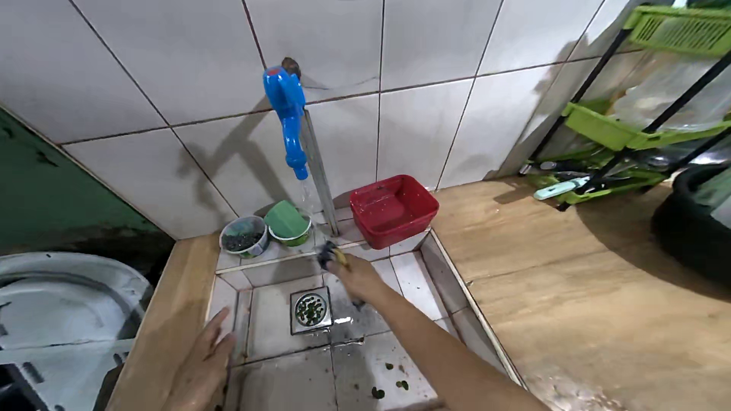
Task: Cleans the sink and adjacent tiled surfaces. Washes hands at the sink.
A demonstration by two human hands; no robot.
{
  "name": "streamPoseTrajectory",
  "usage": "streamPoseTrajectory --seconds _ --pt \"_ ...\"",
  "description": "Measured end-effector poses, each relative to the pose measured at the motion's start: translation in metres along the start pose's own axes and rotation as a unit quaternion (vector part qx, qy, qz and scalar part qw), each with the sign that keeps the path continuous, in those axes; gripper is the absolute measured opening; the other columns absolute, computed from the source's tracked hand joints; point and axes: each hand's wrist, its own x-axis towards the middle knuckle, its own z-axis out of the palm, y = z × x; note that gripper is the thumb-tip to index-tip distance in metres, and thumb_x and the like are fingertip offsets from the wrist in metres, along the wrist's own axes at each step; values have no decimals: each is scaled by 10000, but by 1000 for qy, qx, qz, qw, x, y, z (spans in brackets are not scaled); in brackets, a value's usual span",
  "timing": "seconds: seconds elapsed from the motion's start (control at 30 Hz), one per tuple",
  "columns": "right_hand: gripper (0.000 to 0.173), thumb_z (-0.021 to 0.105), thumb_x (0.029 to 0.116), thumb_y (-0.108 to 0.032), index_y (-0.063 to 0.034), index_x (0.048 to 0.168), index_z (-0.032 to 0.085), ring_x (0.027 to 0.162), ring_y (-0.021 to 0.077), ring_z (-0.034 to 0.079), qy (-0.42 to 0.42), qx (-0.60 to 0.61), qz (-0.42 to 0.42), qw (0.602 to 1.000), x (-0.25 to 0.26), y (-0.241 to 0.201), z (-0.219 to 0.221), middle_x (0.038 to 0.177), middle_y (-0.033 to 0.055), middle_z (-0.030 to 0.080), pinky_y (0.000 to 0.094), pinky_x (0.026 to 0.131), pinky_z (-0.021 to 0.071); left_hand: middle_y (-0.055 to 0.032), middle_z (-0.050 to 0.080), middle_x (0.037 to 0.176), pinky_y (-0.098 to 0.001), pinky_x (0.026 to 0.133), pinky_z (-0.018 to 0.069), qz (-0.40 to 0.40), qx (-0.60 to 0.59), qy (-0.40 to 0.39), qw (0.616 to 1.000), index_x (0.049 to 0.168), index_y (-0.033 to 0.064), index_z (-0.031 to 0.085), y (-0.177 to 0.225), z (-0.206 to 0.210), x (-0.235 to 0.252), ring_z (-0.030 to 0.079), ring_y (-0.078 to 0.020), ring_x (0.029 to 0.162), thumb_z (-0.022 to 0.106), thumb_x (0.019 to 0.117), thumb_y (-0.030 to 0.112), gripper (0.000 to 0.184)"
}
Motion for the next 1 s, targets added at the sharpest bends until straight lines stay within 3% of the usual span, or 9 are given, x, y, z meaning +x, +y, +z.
streamPoseTrajectory --seconds 0.13,0.23,0.37,0.47,0.57,0.7,0.77,0.83,1.0 --pt "468 601 1045 -311 -6 1399 571 1199 464 599 95 -99 77 988 1 95 -40 1344 305 575 636 1007 480 -358 229 1610 -632 1207 241 -27 214 -17 976 1546 -60 349 -119 -45 -32 225 -532 1496 643 992 300 724" --pt "628 647 1013 -259 -55 1555 404 1291 507 541 231 -146 102 957 8 131 -69 1484 326 466 662 1036 461 -367 153 1629 -741 1176 94 1 301 -20 954 1587 -10 304 -147 -45 -47 104 -597 1497 720 893 459 935" --pt "504 494 1063 -162 4 1534 430 1438 451 430 286 -288 27 914 35 177 -48 1563 289 412 593 1167 370 -287 274 1629 -723 1181 135 15 343 45 938 1578 47 369 -153 -31 -44 210 -524 1508 588 928 554 852" --pt "417 444 1063 -122 5 1450 537 1389 445 488 351 -270 92 892 56 153 12 1499 271 501 599 1130 401 -258 285 1636 -715 1183 134 16 345 67 936 1573 67 390 -156 -27 -42 218 -497 1516 474 930 644 868" --pt "407 494 1025 -96 -33 1420 565 1383 421 495 260 -253 98 927 67 104 87 1505 243 500 587 1120 416 -245 264 1649 -722 1181 112 14 337 64 939 1585 81 372 -159 -27 -39 187 -491 1527 432 924 685 898" --pt "418 558 994 -33 -92 1402 624 1392 318 520 85 -236 -67 966 70 72 147 1501 138 552 513 1156 416 -254 285 1637 -727 1179 115 19 330 62 942 1576 76 386 -161 -30 -37 199 -502 1519 478 928 647 869" --pt "333 491 1051 -37 -39 1337 660 1348 321 561 66 -177 -132 973 63 71 132 1432 168 602 486 1150 429 -272 299 1624 -734 1176 108 30 313 70 947 1555 58 421 -163 -28 -38 206 -511 1514 531 928 592 831" --pt "298 511 1041 -33 14 1280 682 1304 364 590 154 -148 -137 967 44 84 91 1361 227 636 502 1136 442 -289 304 1615 -743 1170 106 41 302 69 950 1539 43 441 -162 -28 -38 210 -531 1505 564 924 556 811" --pt "346 495 1062 -124 -12 1354 643 1301 485 544 383 -265 107 879 11 148 -21 1389 307 574 611 1087 435 -291 329 1599 -762 1141 166 44 301 75 950 1517 25 458 -155 -27 -38 255 -535 1485 586 936 507 766"
